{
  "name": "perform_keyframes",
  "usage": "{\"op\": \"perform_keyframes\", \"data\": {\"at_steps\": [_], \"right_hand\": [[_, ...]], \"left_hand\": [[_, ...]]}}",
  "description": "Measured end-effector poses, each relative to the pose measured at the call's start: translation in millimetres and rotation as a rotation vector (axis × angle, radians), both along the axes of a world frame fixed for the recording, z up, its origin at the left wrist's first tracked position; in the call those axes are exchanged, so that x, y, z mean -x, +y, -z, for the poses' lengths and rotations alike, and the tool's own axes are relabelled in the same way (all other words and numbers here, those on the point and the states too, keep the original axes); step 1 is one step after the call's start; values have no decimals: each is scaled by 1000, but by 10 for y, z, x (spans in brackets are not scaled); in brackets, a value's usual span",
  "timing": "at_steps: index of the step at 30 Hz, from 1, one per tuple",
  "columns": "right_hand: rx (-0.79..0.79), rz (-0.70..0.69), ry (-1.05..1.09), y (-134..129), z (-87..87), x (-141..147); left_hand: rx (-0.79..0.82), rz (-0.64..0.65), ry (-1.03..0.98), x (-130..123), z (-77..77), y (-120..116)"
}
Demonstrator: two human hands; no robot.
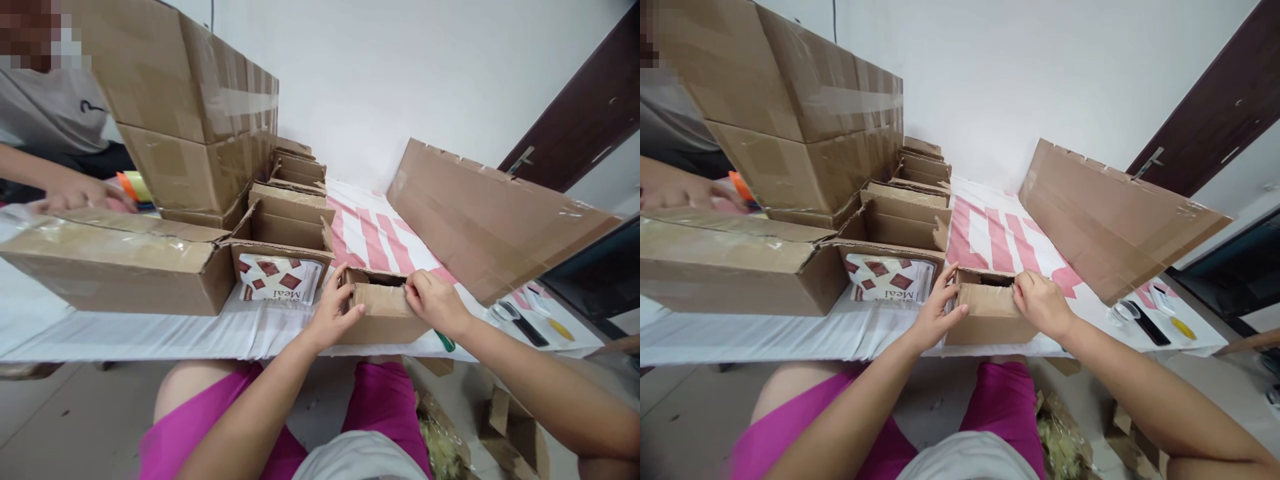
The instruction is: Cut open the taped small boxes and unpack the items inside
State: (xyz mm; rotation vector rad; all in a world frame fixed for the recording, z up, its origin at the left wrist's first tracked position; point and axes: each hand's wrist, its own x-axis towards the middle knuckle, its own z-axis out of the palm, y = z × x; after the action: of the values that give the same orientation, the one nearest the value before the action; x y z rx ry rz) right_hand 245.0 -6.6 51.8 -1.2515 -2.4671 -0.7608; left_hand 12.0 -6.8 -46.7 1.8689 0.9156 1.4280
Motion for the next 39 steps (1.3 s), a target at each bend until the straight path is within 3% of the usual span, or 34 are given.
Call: {"op": "perform_keyframes", "data": {"at_steps": [8,14,18,23,28,31,35,39], "right_hand": [[-26,112,52,36,21,-236],[-63,367,104,95,74,-890],[-87,550,-44,-1,249,-1535],[33,489,-241,-313,657,-2080],[167,339,-183,-610,1125,-1945],[183,353,-73,-681,1338,-1786],[215,417,105,-664,1508,-1827],[345,396,263,-626,1561,-2006]], "left_hand": [[3,7,8,8,-41,-27],[2,13,10,11,-17,-17],[5,12,6,-2,7,-6],[-7,3,2,-18,31,8],[-16,1,-8,-31,45,9],[-23,-1,-11,-35,47,3],[-26,-8,-12,-35,46,-3],[-30,-17,-2,-33,50,-1]]}}
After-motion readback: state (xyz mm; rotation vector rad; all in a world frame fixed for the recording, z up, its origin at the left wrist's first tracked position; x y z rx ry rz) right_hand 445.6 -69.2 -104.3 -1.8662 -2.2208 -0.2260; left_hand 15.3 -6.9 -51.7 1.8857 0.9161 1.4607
